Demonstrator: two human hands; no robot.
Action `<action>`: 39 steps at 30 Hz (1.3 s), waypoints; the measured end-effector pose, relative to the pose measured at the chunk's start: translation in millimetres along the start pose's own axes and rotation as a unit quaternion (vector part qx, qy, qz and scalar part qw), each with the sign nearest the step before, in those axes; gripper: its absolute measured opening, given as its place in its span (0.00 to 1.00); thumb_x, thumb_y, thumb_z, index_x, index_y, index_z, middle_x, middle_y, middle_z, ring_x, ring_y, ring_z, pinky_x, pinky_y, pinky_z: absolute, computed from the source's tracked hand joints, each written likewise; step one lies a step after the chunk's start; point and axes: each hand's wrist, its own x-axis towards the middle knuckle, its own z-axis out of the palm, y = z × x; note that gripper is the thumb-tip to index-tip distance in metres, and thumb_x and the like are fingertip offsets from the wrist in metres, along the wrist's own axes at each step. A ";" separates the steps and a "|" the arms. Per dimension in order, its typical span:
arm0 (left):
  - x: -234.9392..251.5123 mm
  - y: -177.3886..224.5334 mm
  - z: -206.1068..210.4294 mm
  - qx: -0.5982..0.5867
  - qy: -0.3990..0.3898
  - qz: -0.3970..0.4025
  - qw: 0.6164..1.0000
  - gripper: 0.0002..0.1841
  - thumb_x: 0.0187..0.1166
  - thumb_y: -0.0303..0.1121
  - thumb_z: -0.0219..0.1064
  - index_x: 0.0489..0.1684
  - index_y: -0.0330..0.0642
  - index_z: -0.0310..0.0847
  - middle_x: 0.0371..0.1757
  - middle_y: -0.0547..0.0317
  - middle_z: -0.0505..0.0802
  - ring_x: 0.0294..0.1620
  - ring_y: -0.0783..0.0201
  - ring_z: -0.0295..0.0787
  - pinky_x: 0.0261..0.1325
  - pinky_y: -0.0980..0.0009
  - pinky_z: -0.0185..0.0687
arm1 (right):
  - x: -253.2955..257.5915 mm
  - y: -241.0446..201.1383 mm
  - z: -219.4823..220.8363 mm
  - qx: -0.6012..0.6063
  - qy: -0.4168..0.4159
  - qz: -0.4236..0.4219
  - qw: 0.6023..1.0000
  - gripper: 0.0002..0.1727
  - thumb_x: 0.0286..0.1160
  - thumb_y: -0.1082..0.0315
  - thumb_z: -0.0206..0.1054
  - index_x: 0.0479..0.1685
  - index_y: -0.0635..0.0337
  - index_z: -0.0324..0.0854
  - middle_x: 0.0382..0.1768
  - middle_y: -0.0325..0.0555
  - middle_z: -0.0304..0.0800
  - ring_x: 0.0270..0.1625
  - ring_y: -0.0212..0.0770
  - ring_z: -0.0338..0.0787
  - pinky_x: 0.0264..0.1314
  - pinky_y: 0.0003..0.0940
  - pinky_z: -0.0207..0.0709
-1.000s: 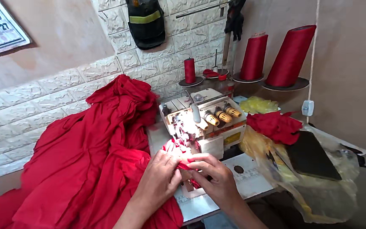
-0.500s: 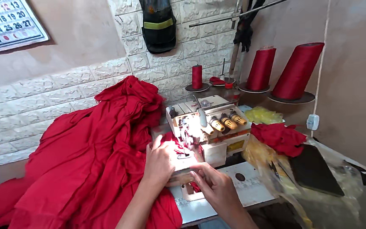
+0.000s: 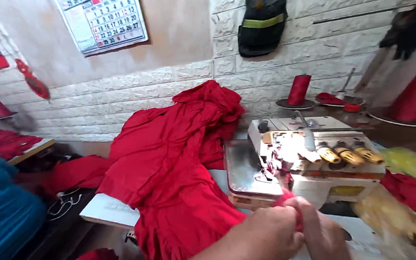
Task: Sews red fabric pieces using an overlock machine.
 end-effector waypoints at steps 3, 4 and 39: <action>10.2 -15.7 25.5 -0.049 0.021 0.056 0.997 0.14 0.80 0.22 0.64 0.59 0.20 0.80 0.55 0.31 0.89 0.60 0.41 0.90 0.65 0.48 0.83 | 5.8 -3.7 -3.5 -0.183 0.021 0.042 0.982 0.33 0.93 0.51 0.41 0.42 0.69 0.86 0.25 0.63 0.87 0.30 0.65 0.90 0.30 0.64 0.77; 10.5 -18.3 24.9 -0.039 0.023 0.059 0.997 0.12 0.79 0.22 0.65 0.54 0.20 0.81 0.51 0.31 0.90 0.57 0.41 0.90 0.62 0.48 0.83 | 6.5 -3.9 -0.9 -0.198 0.026 0.052 0.979 0.32 0.93 0.50 0.44 0.40 0.69 0.84 0.22 0.62 0.85 0.27 0.65 0.88 0.27 0.63 0.74; -193.1 -91.7 6.1 0.182 0.508 -0.140 0.830 0.22 0.86 0.38 0.60 0.19 0.35 0.83 0.23 0.53 0.87 0.29 0.62 0.86 0.39 0.65 0.83 | -79.4 -48.2 81.1 0.172 -0.173 0.025 0.970 0.09 0.72 0.61 0.68 0.29 0.55 0.81 0.19 0.30 0.77 0.20 0.23 0.75 0.24 0.20 0.69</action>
